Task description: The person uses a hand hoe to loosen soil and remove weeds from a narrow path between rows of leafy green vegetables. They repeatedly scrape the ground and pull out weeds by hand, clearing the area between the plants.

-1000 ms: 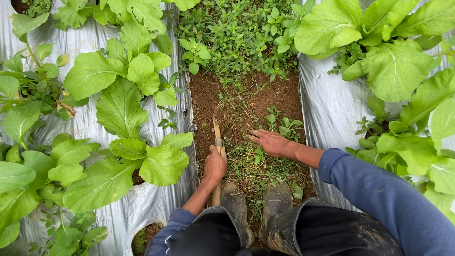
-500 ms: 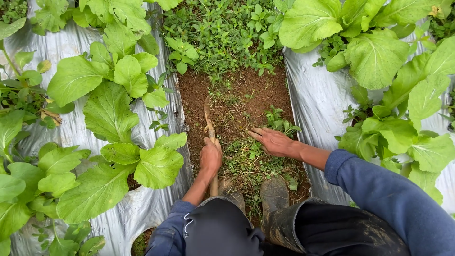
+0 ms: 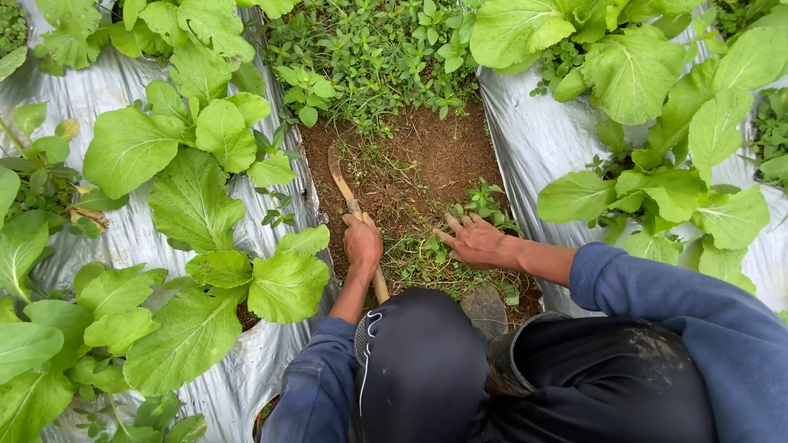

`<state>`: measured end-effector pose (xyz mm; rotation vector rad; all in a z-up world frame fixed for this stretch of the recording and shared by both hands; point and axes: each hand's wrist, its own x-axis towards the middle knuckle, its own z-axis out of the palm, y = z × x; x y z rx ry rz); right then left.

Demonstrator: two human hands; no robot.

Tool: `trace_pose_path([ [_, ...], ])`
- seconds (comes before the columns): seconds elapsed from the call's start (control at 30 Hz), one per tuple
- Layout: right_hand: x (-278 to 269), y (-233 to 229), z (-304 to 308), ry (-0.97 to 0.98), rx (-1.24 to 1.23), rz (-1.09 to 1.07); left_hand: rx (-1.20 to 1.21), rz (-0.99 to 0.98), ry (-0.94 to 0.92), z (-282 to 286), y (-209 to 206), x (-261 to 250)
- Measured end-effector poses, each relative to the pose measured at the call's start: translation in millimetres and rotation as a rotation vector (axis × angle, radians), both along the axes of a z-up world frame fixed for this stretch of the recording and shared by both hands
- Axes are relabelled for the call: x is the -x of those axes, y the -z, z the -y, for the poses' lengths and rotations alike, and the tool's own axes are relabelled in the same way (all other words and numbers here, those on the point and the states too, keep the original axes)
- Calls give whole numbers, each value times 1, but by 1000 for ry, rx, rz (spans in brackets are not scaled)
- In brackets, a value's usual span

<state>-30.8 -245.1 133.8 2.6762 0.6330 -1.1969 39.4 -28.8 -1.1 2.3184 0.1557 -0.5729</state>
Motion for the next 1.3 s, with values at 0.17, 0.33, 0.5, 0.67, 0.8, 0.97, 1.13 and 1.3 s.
trace_pose_path([
  [0.17, 30, 47, -13, -65, 30, 4, -2, -59, 88, -36, -21, 53],
  [0.33, 31, 31, -32, -96, -55, 77, 19, -43, 34, -47, -20, 46],
  [0.5, 18, -28, -38, -486, 106, 240, 82, -7, -77, -34, -27, 23],
  [0.67, 11, 25, -18, -345, 112, 309, 117, -8, -43, -2, -11, -8],
  [0.8, -12, 36, -20, 46, -80, 232, 76, -14, 75, 12, 29, -13],
  [0.97, -48, 39, -6, 57, -148, 84, -50, -73, 179, -21, -13, 22],
  [1.13, -71, 18, 1, 32, -185, -85, 65, -154, 24, -17, -33, -4],
  [1.3, -72, 29, 9, -48, -247, -139, 24, -104, 76, 16, -15, -29],
])
